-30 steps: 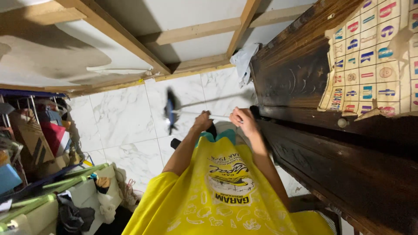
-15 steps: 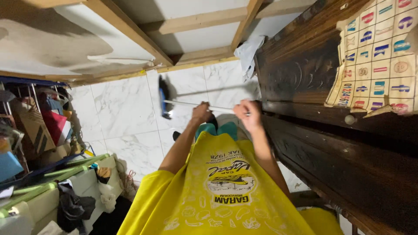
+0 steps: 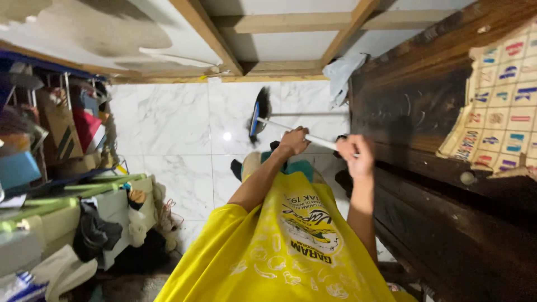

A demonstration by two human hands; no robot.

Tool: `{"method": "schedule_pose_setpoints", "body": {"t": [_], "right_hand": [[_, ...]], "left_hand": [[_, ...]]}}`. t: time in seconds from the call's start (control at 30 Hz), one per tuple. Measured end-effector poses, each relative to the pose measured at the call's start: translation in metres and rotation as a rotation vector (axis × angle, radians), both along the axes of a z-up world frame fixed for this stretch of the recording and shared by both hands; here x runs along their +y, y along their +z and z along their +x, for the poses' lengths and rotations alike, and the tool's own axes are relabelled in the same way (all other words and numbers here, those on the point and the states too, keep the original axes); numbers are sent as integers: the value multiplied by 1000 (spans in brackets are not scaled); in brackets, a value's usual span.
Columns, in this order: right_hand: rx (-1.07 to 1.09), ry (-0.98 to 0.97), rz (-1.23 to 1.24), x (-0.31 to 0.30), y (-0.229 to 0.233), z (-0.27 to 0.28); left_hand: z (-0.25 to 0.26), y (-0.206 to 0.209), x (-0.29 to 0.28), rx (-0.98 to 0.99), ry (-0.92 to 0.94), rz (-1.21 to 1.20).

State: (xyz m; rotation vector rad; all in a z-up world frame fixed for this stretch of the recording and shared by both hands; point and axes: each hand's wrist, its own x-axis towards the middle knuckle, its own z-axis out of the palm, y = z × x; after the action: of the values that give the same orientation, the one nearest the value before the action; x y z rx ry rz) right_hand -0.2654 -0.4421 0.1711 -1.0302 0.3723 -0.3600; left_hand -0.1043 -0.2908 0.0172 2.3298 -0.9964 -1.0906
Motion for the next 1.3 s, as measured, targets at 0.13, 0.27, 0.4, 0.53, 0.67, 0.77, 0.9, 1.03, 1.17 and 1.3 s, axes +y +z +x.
{"method": "schedule_pose_setpoints", "body": {"t": [0.13, 0.27, 0.4, 0.53, 0.67, 0.77, 0.9, 1.03, 1.17, 1.3], "right_hand": [[-93, -6, 97, 4, 2, 15], [9, -22, 148, 36, -40, 41], [0, 59, 213, 80, -58, 53], [-5, 144, 50, 51, -25, 47], [137, 14, 76, 16, -11, 24], [84, -48, -47, -7, 12, 8], [-211, -73, 18, -22, 24, 3], [-81, -200, 184, -4, -30, 10], [-16, -74, 162, 25, -51, 21], [41, -18, 39, 12, -20, 16]], "left_hand": [[16, 34, 9, -39, 26, 39], [45, -46, 54, -153, 127, 37], [61, -83, 107, -137, 146, 81], [44, -80, 77, -185, 184, 39], [21, -67, 16, -25, 34, -9], [8, -39, -28, 40, -114, -34], [10, -1, -51, 44, -202, -40], [25, -58, -16, -4, -85, -45], [32, -74, 31, -99, -46, 22], [13, -92, 28, -89, 34, -20]]}}
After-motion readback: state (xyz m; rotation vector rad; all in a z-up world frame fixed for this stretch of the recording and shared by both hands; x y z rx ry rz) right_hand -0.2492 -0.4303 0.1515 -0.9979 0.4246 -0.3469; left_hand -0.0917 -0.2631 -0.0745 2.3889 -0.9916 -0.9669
